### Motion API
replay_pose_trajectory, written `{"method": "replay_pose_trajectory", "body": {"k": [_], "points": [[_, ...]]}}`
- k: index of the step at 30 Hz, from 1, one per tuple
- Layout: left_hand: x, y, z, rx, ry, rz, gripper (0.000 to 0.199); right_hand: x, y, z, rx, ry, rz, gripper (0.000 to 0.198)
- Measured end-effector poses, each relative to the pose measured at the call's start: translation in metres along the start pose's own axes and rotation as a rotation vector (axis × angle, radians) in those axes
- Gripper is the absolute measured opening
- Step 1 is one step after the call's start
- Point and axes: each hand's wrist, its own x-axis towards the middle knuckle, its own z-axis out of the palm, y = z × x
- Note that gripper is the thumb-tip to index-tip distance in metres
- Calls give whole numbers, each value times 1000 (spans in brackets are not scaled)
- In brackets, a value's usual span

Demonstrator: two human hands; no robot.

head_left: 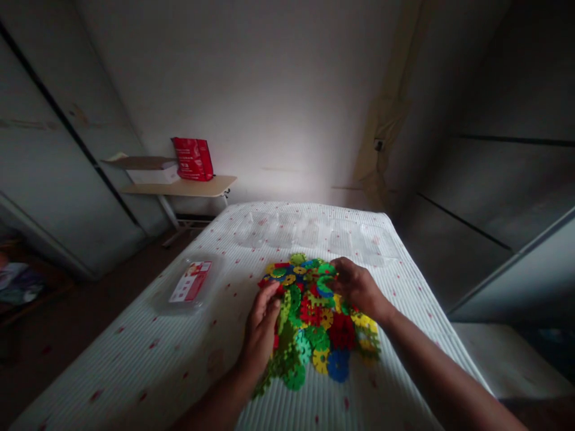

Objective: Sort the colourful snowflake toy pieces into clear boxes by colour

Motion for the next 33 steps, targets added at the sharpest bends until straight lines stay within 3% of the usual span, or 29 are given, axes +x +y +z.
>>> {"method": "replay_pose_trajectory", "body": {"k": [3,6,10,13,16,19,21,25,29,33], "points": [[3,9,13,-32,-12,-20,39,11,-11,10,124,-68,0,33],[11,8,10,13,-12,42,36,11,-12,12,104,-12,8,24],[21,-6,-8,245,74,234,26,-3,2,-4,29,103,24,23],[23,-14,-17,426,137,295,22,-17,13,-16,-37,121,64,25],[20,-14,-18,568,117,291,18,-30,13,-15,-98,66,72,26],[15,-9,-15,653,61,305,18,-39,4,3,-242,-60,47,21],[12,-7,-12,654,32,325,21,-42,-1,19,-348,-112,51,19],[9,-7,-6,520,-55,355,26,-38,-3,44,-425,-113,16,36],[5,-7,-3,382,-99,366,34,-25,-5,49,-313,19,-25,36],[2,-6,-2,318,-145,410,29,-17,-9,43,-267,144,-72,27]]}}
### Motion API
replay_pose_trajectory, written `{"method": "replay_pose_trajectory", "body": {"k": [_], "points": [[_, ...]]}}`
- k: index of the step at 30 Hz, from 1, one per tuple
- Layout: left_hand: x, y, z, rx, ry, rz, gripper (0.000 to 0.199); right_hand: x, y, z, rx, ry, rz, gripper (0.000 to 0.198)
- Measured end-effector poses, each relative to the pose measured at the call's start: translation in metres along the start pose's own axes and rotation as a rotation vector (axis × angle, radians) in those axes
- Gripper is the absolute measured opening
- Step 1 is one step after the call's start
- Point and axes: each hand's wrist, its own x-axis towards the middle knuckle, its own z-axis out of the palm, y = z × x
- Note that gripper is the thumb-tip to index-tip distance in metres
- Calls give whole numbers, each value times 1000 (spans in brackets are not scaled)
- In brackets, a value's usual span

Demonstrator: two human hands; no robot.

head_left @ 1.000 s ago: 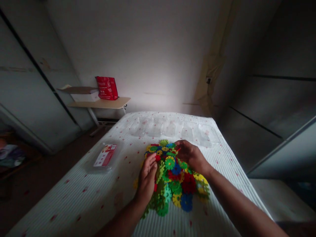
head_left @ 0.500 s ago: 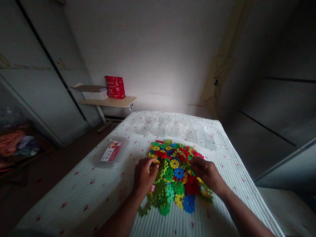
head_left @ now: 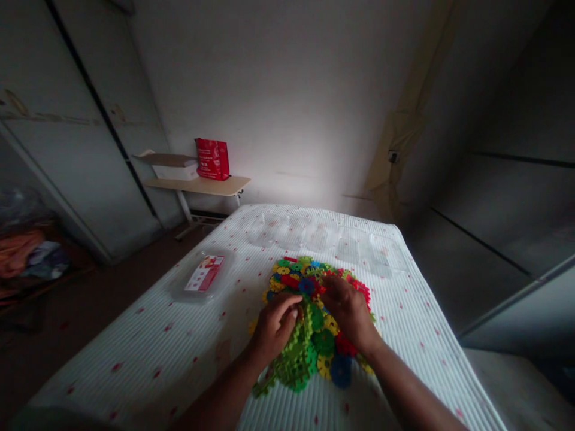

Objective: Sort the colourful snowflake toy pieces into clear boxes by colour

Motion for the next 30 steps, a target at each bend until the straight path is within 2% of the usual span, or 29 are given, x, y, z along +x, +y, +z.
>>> {"method": "replay_pose_trajectory", "body": {"k": [3,5,9,12,14,17,19,23,30], "points": [[0,1,-2,-30,9,22,27,-3,1,-10,-9,18,-38,20],[2,2,-5,-24,50,7,26,-11,0,-20,-33,-46,-12,16],[4,6,-19,21,76,-25,24,-44,-4,-44,-123,-360,-11,16],[-1,6,-37,95,-75,36,25,-76,-3,-51,-232,-519,-55,22],[-11,3,-50,167,-235,110,37,-96,4,-46,-305,-499,-113,41],[-33,-6,-65,304,-425,168,88,-113,19,-29,-422,-386,-238,57],[-47,-10,-68,396,-533,193,110,-114,25,-15,-501,-304,-278,59],[-59,-10,-57,485,-662,198,114,-104,24,9,-666,-225,-272,61],[-47,-3,-37,460,-597,173,105,-86,9,35,-963,-228,-156,55]]}}
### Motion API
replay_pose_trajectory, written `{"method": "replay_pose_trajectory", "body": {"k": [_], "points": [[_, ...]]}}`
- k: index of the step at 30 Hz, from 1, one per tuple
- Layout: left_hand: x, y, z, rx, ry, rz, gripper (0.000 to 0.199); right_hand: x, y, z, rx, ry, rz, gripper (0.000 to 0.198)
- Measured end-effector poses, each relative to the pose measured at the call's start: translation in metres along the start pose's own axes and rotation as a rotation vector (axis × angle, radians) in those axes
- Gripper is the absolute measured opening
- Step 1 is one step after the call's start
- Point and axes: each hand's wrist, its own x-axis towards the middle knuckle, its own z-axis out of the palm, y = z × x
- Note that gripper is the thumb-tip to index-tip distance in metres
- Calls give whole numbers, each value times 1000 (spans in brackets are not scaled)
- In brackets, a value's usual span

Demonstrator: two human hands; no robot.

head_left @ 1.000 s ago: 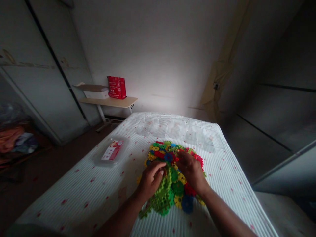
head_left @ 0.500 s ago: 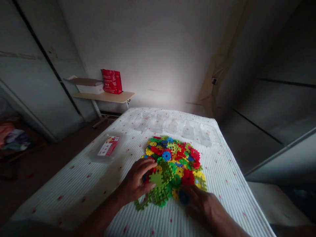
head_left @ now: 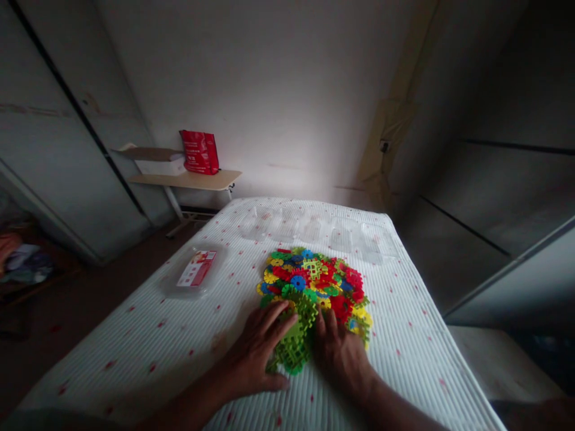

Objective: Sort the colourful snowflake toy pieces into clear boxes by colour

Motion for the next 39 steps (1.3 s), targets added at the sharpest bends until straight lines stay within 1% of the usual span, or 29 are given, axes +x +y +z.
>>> {"method": "replay_pose_trajectory", "body": {"k": [4,7,12,16,17,19,22,24,27,30,33,36,39], "points": [[1,4,0,-14,44,-13,92,10,-6,-5,-70,-112,33,56],[0,8,-1,-17,78,-4,89,17,-9,-11,-80,-152,29,55],[4,12,0,-72,162,36,81,33,-10,-30,7,-213,125,43],[15,18,12,-178,303,-5,65,43,3,-40,97,-223,92,35],[19,20,16,-201,343,-21,61,44,8,-41,126,-211,87,33],[27,27,21,-237,400,-35,55,48,20,-40,201,-183,118,26],[40,38,22,-285,404,2,50,56,39,-40,317,-152,203,16],[47,44,21,-309,401,23,47,64,50,-45,389,-110,231,18],[56,51,19,-324,415,43,42,79,62,-57,549,-5,209,22],[61,58,17,-315,403,93,38,96,65,-65,771,59,163,23],[61,62,12,-251,368,149,36,108,64,-64,938,115,182,29],[57,56,6,-164,397,183,34,111,67,-59,944,188,253,25],[55,42,-1,-134,509,146,31,105,74,-52,887,228,302,23]]}}
